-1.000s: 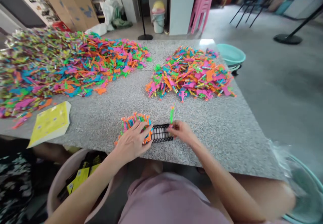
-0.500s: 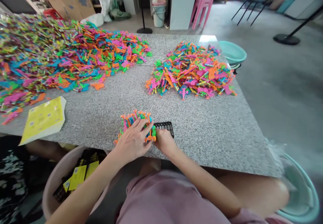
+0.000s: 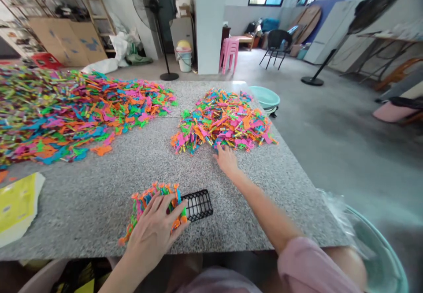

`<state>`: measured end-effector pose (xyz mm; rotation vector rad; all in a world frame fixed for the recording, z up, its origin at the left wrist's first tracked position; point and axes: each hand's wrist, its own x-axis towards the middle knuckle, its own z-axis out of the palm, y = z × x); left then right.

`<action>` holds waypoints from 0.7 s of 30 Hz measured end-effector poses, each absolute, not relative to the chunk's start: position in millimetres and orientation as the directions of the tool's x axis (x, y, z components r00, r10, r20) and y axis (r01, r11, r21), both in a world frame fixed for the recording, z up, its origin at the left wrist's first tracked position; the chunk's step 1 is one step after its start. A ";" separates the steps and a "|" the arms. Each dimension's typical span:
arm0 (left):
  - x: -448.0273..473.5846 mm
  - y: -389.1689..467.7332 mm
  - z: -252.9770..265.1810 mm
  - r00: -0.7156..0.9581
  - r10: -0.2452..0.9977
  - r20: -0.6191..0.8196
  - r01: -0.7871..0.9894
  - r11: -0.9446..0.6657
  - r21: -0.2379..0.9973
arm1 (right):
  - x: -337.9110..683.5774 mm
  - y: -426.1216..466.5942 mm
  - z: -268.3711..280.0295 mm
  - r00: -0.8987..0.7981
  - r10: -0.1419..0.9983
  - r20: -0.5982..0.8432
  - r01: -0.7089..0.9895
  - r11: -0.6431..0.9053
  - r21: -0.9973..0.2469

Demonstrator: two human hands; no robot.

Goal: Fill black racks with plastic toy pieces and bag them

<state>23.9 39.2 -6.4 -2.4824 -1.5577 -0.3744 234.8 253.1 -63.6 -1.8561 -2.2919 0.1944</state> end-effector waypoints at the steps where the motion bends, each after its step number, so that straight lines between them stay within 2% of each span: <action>1: 23.5 38.7 -6.9 0.414 0.854 0.316 0.903 -0.430 -0.020 | 234.5 254.9 -68.6 -0.233 0.971 0.057 0.958 0.239 -0.160; 4: 21.6 37.0 -8.5 0.408 0.855 0.319 0.903 -0.429 -0.003 | 235.5 229.0 -86.3 -0.344 0.938 0.041 0.936 0.346 -0.060; 8: 18.7 36.9 -7.0 0.417 0.861 0.292 0.897 -0.442 0.024 | 246.8 194.0 -84.2 -0.482 0.874 -0.055 0.875 0.477 -0.083; 11: 16.8 37.5 -3.2 0.440 0.856 0.271 0.883 -0.468 0.043 | 246.6 215.2 -61.6 -0.588 0.808 -0.036 0.808 0.585 -0.075; 15: 16.2 35.7 1.1 0.442 0.862 0.248 0.882 -0.468 0.052 | 225.1 272.9 -41.9 -0.754 0.657 -0.020 0.656 0.754 0.038; 18: 17.8 34.5 3.2 0.419 0.878 0.230 0.895 -0.443 0.060 | 210.4 298.7 -45.2 -0.755 0.651 -0.077 0.646 0.759 0.084; 21: 19.7 34.8 4.3 0.405 0.889 0.216 0.903 -0.425 0.057 | 215.9 301.8 -55.6 -0.745 0.660 -0.097 0.656 0.752 0.072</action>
